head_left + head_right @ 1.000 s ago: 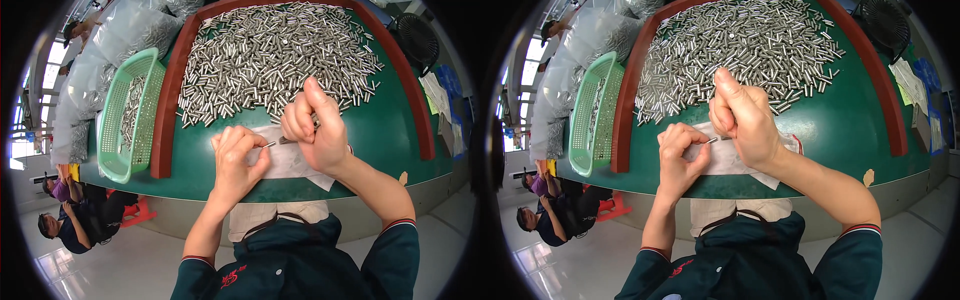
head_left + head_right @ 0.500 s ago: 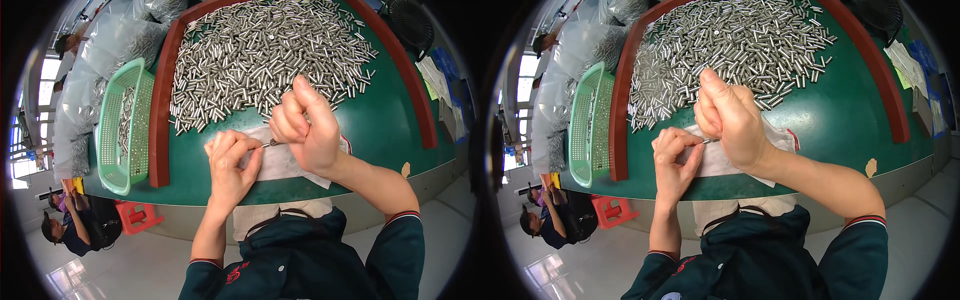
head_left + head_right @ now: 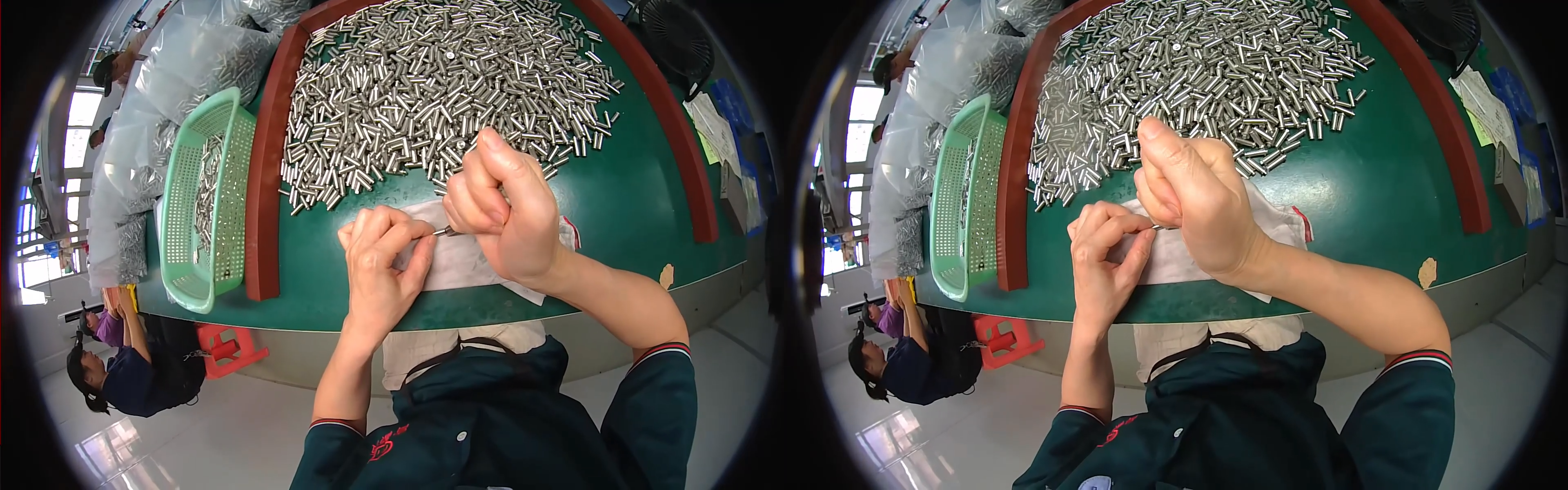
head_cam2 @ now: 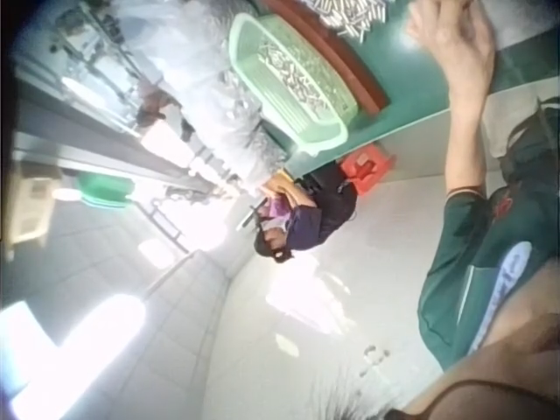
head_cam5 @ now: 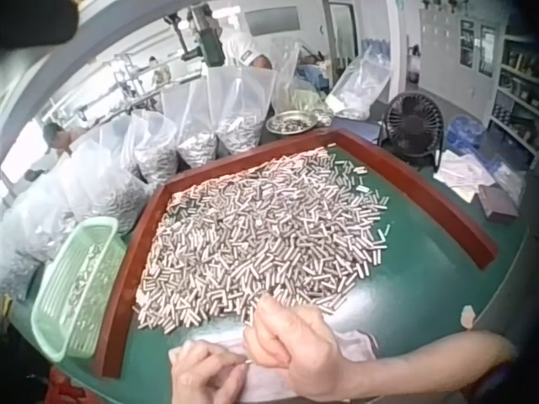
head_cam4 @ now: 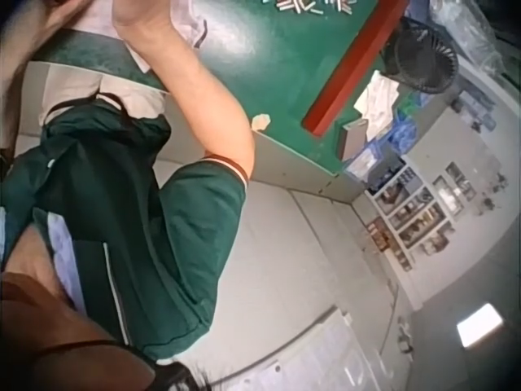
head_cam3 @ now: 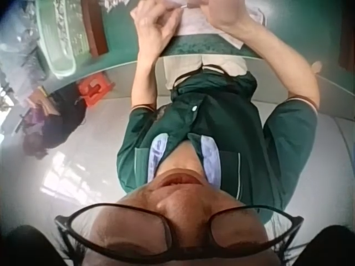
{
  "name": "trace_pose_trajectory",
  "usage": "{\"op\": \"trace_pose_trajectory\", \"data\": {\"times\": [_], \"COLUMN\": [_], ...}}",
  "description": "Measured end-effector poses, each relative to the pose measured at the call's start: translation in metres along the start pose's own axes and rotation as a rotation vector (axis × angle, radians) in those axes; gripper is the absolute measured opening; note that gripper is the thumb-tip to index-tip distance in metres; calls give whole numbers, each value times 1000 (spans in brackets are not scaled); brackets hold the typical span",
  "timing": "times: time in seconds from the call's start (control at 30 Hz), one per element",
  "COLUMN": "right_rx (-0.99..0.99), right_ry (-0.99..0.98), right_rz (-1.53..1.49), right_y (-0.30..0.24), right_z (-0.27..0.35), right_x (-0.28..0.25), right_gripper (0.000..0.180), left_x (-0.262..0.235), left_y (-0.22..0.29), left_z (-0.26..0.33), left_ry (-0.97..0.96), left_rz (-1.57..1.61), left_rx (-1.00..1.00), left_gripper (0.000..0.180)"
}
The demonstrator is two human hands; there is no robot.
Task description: Inspecting and sorting small metal pins on a workbench in a factory setting.
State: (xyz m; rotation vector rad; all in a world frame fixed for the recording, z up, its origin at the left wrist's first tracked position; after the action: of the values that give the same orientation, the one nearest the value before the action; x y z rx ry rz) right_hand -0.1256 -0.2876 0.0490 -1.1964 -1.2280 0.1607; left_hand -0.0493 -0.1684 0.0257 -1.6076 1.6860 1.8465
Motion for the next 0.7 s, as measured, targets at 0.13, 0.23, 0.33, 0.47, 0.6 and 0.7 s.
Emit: {"op": "trace_pose_trajectory", "data": {"times": [0.13, 0.23, 0.33, 0.47, 0.6, 0.7], "right_rx": [15, 19, 24, 16, 1, -25], "right_ry": [4, 21, 41, 49, 17, -4], "right_rz": [-16, -23, -27, -3, -1, 3], "right_y": [-1, -1, -1, -2, 2, 3], "right_z": [0, 0, 1, 1, 3, 5], "right_x": [-1, 1, 2, 4, 3, 4], "right_gripper": [48, 48, 48, 48, 47, 47], "left_x": [0, 0, -1, -1, -2, -2], "left_y": [0, 1, 0, 0, -1, -3], "left_z": [0, -1, 0, 0, -2, -2], "left_ry": [-1, 3, -2, -3, -13, -37], "left_rz": [-1, 1, 7, 11, 39, 80], "left_rx": [-3, -4, -9, -14, -27, -30], "left_gripper": [8, 8, 9, 9, 9, 9]}}
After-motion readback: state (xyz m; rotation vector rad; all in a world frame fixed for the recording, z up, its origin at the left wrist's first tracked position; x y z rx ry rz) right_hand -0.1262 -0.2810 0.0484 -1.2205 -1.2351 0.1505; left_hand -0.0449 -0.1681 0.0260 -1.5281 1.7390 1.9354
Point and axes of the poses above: each hand's wrist, its own z-axis away from the middle knuckle, its own x-axis out of the palm, y = z × x, the point moved 2 cm from there along -z, towards the middle knuckle, and after that the axes turned 10 degrees about -x, right-handed, at the moved point
